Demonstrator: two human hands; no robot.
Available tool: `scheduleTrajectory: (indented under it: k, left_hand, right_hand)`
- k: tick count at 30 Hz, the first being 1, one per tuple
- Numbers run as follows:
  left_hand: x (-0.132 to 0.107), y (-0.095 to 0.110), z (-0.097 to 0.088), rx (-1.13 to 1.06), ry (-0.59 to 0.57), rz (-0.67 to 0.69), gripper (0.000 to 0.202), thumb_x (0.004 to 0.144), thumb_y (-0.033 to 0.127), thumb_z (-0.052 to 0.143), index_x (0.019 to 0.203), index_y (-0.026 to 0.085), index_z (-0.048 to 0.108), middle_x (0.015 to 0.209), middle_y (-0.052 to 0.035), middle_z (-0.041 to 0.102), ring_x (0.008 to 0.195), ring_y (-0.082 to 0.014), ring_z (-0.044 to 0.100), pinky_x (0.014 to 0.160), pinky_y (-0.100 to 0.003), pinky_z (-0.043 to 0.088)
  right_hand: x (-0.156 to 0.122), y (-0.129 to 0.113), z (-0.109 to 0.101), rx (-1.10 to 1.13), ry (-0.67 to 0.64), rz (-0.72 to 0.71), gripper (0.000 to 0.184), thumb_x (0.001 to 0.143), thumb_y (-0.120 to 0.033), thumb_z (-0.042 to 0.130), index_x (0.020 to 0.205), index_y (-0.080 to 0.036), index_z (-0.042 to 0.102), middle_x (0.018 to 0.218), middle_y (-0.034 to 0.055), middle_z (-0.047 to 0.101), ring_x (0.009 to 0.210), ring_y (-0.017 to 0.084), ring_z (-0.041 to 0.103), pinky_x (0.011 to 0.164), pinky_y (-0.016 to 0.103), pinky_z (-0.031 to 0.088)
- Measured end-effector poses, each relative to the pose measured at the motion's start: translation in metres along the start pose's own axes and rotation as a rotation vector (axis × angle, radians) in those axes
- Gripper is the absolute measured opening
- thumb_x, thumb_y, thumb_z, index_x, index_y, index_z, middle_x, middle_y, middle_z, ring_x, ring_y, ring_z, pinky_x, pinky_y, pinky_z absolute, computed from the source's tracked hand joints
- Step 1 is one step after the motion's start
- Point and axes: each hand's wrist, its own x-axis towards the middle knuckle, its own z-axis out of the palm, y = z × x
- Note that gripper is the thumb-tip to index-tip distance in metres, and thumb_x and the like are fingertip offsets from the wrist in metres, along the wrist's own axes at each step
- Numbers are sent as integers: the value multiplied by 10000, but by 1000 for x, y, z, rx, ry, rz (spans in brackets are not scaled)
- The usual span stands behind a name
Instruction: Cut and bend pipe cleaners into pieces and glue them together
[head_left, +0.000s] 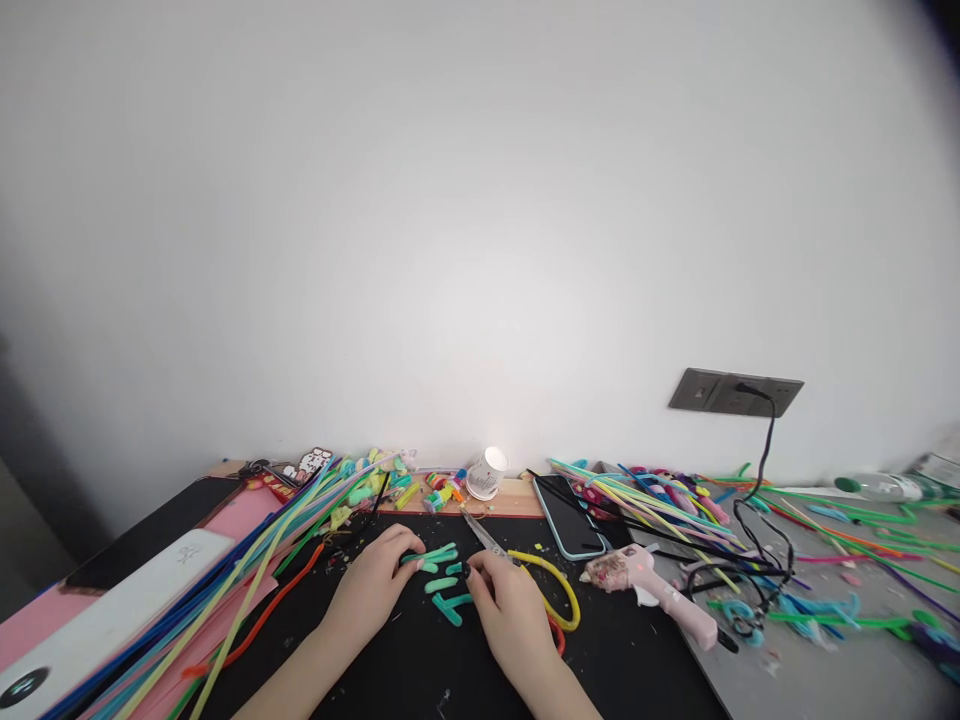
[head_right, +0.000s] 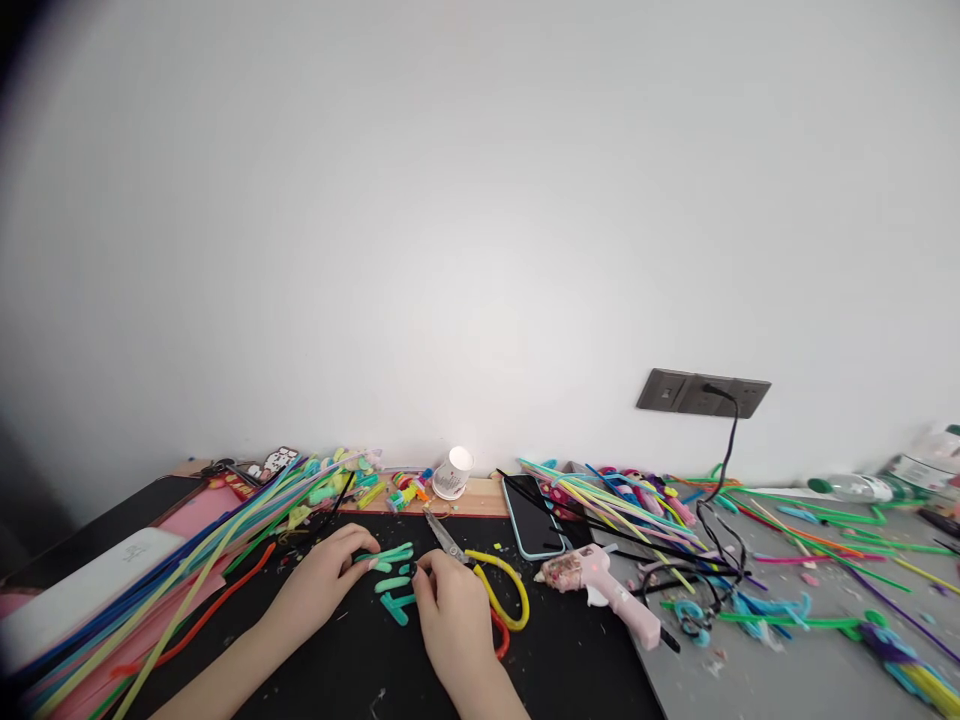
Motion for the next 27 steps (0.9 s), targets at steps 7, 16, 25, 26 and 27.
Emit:
scheduleTrajectory:
  k: [7, 16, 25, 26, 27]
  left_hand:
    - [-1, 6, -5, -69, 32, 2, 171, 806, 270, 387, 758, 226, 545, 682, 14, 615, 614, -167, 556, 588, -220, 365]
    - [-4, 13, -3, -116, -36, 179, 232, 821, 327, 432, 830, 254, 652, 763, -18, 634, 709, -178, 568, 658, -229, 402]
    - [-1, 15, 4, -616, -23, -101, 324, 698, 333, 595, 976, 166, 594, 774, -35, 642, 639, -154, 553, 577, -233, 429]
    - [-1, 16, 5, -682, -50, -123, 324, 691, 341, 603, 954, 152, 607, 735, -29, 636, 611, -144, 540, 570, -231, 425]
    - [-1, 18, 5, -722, -80, -134, 310, 688, 350, 607, 917, 142, 627, 685, -19, 624, 575, -131, 519, 555, -226, 415]
  right_hand:
    - [3, 8, 6, 47, 39, 31, 150, 809, -215, 419, 752, -213, 557, 616, -1, 556, 571, 159, 504, 516, 242, 290]
    - [5, 7, 7, 313, 48, 80, 145, 772, -207, 482, 846, -180, 604, 653, 17, 600, 551, 150, 513, 527, 240, 367]
    - [7, 2, 6, 688, 53, 216, 306, 765, -457, 502, 701, -158, 522, 582, 11, 593, 372, 84, 408, 384, 206, 288]
    - [7, 0, 7, 726, 36, 219, 327, 751, -477, 512, 700, -154, 520, 582, 10, 592, 365, 80, 413, 380, 202, 292]
    - [7, -1, 7, 754, 13, 216, 337, 741, -484, 523, 694, -150, 521, 581, 9, 591, 362, 79, 421, 378, 199, 296]
